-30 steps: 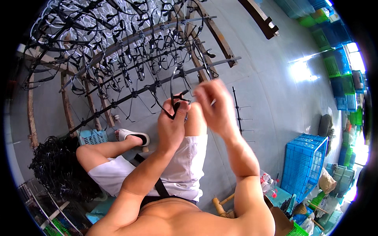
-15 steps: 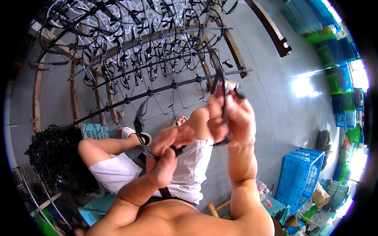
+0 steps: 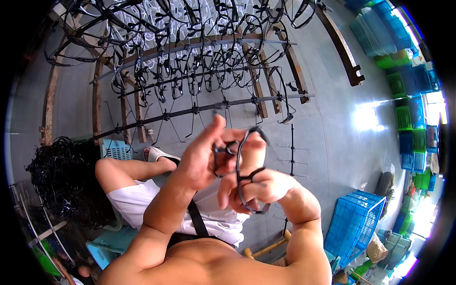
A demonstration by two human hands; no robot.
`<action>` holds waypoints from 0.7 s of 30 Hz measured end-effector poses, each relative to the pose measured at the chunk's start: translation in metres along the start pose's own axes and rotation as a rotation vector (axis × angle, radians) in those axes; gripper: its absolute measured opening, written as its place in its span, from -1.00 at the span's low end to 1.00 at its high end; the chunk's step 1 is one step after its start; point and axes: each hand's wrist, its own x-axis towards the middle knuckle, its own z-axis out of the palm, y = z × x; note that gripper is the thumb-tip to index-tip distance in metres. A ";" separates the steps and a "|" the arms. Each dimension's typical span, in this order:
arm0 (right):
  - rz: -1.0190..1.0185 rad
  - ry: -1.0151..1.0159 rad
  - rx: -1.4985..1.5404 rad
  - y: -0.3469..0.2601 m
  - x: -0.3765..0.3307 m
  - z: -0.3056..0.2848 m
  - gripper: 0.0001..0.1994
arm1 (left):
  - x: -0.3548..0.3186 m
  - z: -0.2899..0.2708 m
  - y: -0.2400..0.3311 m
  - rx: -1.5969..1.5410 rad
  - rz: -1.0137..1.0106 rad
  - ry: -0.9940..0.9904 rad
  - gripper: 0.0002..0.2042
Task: The person repeatedly picks up black elastic headbands from a basket and attaches them to a metal rack. The person handles the headbands one at a time, looping them onto hooks on the rack.
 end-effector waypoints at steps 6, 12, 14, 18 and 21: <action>-0.117 0.174 -0.376 0.007 -0.021 0.015 -0.90 | -0.001 0.028 -0.021 0.148 0.224 0.186 -0.68; -0.329 0.412 -0.385 -0.009 -0.031 0.039 -0.43 | -0.020 0.021 -0.043 0.760 0.550 0.199 -0.73; -0.337 0.469 -0.488 -0.007 -0.022 0.050 -0.55 | -0.031 0.042 -0.034 0.295 0.330 0.157 -0.77; -0.384 0.379 -0.361 -0.015 -0.022 0.045 -0.75 | -0.028 0.014 -0.029 0.060 0.530 -0.025 -0.69; -0.423 0.519 -0.009 -0.036 -0.037 0.046 -0.81 | -0.030 -0.007 -0.017 0.277 0.645 -0.112 -0.63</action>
